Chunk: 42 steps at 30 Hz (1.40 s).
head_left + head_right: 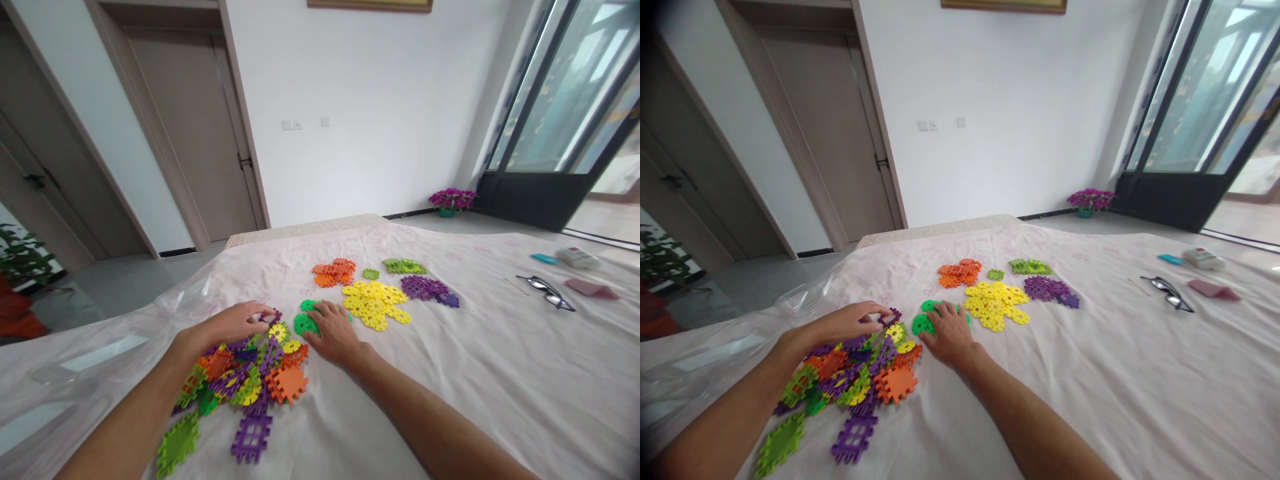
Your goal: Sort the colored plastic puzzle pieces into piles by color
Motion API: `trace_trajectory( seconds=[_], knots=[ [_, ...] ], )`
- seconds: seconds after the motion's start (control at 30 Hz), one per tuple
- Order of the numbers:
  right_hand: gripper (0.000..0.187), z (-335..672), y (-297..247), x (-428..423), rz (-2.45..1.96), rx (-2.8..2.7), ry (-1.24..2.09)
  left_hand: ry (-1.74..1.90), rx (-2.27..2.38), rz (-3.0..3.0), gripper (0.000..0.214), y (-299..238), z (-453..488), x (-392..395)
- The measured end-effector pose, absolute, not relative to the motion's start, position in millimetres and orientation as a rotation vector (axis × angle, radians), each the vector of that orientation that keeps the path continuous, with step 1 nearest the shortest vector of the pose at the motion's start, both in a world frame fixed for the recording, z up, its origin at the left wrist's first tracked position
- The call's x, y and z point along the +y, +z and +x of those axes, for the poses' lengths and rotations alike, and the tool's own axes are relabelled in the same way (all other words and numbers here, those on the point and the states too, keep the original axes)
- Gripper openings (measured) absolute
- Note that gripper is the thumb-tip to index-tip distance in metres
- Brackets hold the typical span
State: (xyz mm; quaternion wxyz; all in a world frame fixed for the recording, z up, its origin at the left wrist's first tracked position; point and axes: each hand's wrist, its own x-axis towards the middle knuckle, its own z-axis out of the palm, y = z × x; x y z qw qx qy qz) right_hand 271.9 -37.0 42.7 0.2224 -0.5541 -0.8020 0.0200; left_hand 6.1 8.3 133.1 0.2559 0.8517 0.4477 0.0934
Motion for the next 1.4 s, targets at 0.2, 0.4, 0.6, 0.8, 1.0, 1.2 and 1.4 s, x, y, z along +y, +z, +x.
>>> trace_trajectory(
  seconds=[0.2,0.4,0.6,0.8,1.0,1.2,1.4],
  knots=[
    [0.038,262,44,-8,-1.522,-2.265,0.034,0.563,1.397,1.971,0.050,123,-46,10],
    [0.040,258,45,19,-1.466,-2.353,0.049,0.671,1.451,1.721,0.056,84,-96,2],
    [0.042,276,58,16,-1.551,-2.235,-0.062,0.888,1.541,1.651,0.063,51,-114,-23],
    [0.044,324,69,4,-1.973,-2.109,-0.227,1.038,1.635,1.598,0.062,33,-105,-24],
    [0.039,351,65,2,-1.990,-2.181,-0.216,1.076,1.695,1.576,0.057,22,-90,-10],
    [0.044,386,75,39,-2.134,-1.916,-0.167,1.145,1.663,1.572,0.054,17,-83,-11],
    [0.040,437,73,81,-2.304,-1.827,0.019,1.148,1.692,1.611,0.051,17,-84,-11]
  ],
)
